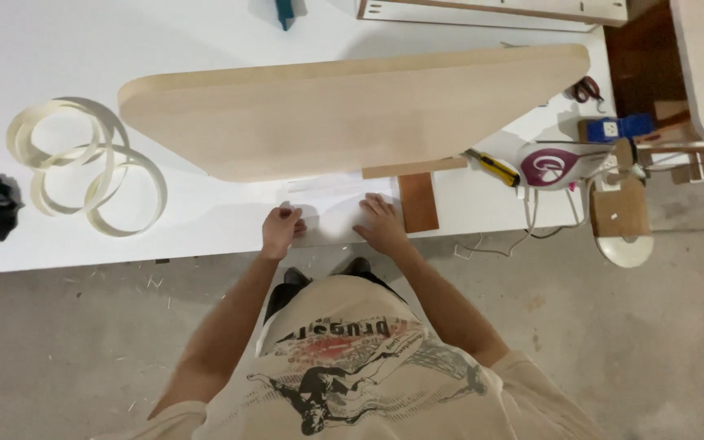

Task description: The person moves a white board and a wooden board on a workbench, then uses an iron to apply white edge banding to the edge of the wooden board. They smooth the banding with a wooden block after ironing.

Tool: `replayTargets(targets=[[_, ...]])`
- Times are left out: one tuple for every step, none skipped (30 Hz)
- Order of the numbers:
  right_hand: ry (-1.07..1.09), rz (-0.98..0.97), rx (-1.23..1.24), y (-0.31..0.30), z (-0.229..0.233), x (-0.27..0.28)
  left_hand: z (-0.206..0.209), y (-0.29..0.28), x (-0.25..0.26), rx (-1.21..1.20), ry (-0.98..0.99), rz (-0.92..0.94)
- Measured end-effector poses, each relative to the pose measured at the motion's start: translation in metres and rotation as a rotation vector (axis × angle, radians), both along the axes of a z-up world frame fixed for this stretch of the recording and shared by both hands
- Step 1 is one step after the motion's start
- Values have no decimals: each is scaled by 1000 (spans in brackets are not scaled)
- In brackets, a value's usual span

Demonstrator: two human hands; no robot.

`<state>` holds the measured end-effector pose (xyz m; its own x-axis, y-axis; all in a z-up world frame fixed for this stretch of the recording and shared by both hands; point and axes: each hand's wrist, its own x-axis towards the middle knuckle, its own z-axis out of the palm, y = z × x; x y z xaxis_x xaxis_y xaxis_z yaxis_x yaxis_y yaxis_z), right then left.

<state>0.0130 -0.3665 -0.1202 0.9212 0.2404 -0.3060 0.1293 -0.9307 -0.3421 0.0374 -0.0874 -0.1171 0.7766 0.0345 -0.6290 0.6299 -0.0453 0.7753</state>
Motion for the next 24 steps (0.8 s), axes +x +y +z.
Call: replayTargets(targets=[[-5, 42, 16, -4, 3, -1, -6, 6, -1, 16, -5, 42], [-99, 17, 40, -6, 6, -2, -12, 14, -3, 73, -11, 22], [-192, 1, 73, -5, 9, 1, -15, 27, -6, 134, -12, 13], [-194, 53, 98, 1, 0, 0, -20, 48, -8, 155, -13, 67], [-378, 23, 126, -1, -9, -5, -26, 63, -12, 279, -79, 41], [-561, -11, 160, -3, -19, -9, -33, 78, -15, 406, -140, 14], [-559, 15, 173, -1, -17, -13, -22, 98, -16, 413, -135, 41], [-528, 1, 223, 1, -16, -16, -11, 118, -18, 693, -322, 24], [-496, -24, 268, 1, -16, -22, -2, 136, -19, 972, -507, -8], [-495, -9, 275, 6, -14, -27, -18, 164, -12, 979, -500, 7], [-447, -26, 330, 10, -11, -33, -33, 191, -4, 1188, -636, 5], [-399, -42, 385, 14, -9, -39, -50, 218, 4, 1396, -771, 4], [-398, -40, 380, 19, -9, -43, -60, 234, 11, 1392, -769, 6], [-353, -58, 437, 24, -10, -48, -70, 250, 18, 1420, -501, -149], [-310, -79, 492, 29, -10, -52, -81, 264, 27, 1425, -233, -303], [-309, -81, 486, 31, -8, -53, -86, 269, 33, 1419, -234, -305], [-277, -80, 515, 34, -7, -54, -89, 276, 39, 1389, -238, -356], [-245, -79, 544, 37, -5, -55, -92, 282, 45, 1358, -241, -408], [-250, -79, 541, 38, -3, -55, -63, 278, 56, 1356, -248, -406], [-202, -101, 538, 38, 0, -55, -34, 275, 67, 1235, -263, -293], [-147, -123, 536, 40, 3, -59, -5, 273, 72, 1111, -269, -185], [-145, -124, 534, 40, 4, -59, 44, 269, 75, 1110, -267, -186], [-67, -173, 570, 41, 4, -58, 98, 265, 79, 985, -379, -74], [12, -223, 605, 42, 5, -57, 155, 260, 80, 856, -487, 37]])
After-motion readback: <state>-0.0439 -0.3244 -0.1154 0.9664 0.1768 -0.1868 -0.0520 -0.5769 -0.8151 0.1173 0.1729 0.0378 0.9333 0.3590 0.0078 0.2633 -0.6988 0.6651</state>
